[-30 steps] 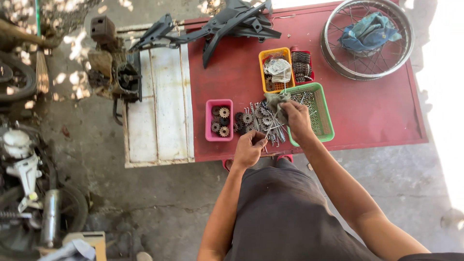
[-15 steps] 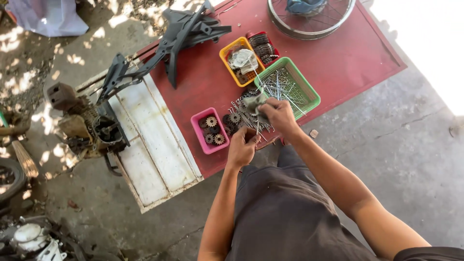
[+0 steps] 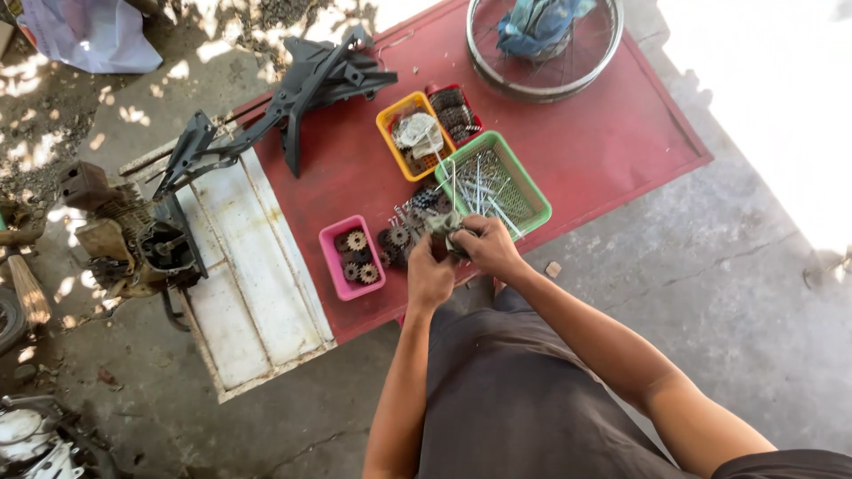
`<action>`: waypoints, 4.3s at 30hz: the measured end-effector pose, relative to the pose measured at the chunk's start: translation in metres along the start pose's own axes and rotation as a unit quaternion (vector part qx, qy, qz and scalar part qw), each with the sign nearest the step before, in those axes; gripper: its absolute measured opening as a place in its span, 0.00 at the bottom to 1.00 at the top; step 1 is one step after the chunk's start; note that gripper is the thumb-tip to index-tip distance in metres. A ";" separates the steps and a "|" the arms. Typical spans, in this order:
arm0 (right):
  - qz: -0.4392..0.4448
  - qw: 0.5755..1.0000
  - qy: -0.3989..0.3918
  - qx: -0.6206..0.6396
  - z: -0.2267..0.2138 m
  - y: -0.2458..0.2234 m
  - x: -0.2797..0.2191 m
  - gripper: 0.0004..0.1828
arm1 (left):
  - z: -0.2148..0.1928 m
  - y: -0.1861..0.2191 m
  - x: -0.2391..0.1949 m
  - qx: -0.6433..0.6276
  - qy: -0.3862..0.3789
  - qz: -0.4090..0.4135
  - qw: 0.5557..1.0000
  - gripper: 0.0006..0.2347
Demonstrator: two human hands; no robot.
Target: The person cleans various small metal parts, including hex keys and gears, using a cloth. They wipe each item individually and place them into different colored plastic baskets on a red table.
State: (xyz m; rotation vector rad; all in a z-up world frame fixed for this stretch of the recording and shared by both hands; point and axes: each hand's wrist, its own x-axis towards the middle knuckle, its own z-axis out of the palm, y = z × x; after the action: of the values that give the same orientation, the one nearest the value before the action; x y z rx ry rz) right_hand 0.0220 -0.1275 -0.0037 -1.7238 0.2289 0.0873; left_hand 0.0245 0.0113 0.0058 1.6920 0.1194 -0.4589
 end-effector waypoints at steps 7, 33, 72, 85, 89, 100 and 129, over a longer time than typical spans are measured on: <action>0.038 0.999 0.024 0.016 -0.063 -0.009 0.039 0.12 | 0.059 -0.043 -0.003 -0.007 -0.014 -0.020 1.000 0.02; 0.021 0.998 0.062 -0.012 0.019 -0.011 0.021 0.09 | -0.030 -0.064 -0.017 0.007 -0.050 -0.036 0.998 0.04; 0.235 0.936 -0.025 -0.260 -0.051 0.308 0.148 0.19 | 0.103 -0.324 0.340 0.490 0.125 -0.019 0.862 0.15; 0.230 0.967 0.033 -0.107 -0.034 0.372 0.198 0.16 | 0.146 -0.331 0.315 0.451 0.023 -0.154 0.879 0.10; 0.205 0.971 0.034 -0.120 -0.039 0.385 0.186 0.14 | 0.167 -0.335 0.274 0.353 0.011 -0.153 0.923 0.09; 0.115 0.961 0.087 -0.238 0.006 0.355 0.111 0.14 | 0.109 -0.404 0.174 0.226 0.273 -0.090 0.931 0.04; 0.158 0.953 -0.078 -0.247 0.118 0.397 0.078 0.23 | -0.014 -0.458 0.156 0.036 0.401 -0.326 0.855 0.22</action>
State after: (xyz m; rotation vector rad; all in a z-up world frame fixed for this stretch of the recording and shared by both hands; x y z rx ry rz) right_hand 0.0269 -0.0783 -0.4226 -2.1508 0.3896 0.5546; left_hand 0.0174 0.0789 -0.4738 1.7955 1.3340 -0.2107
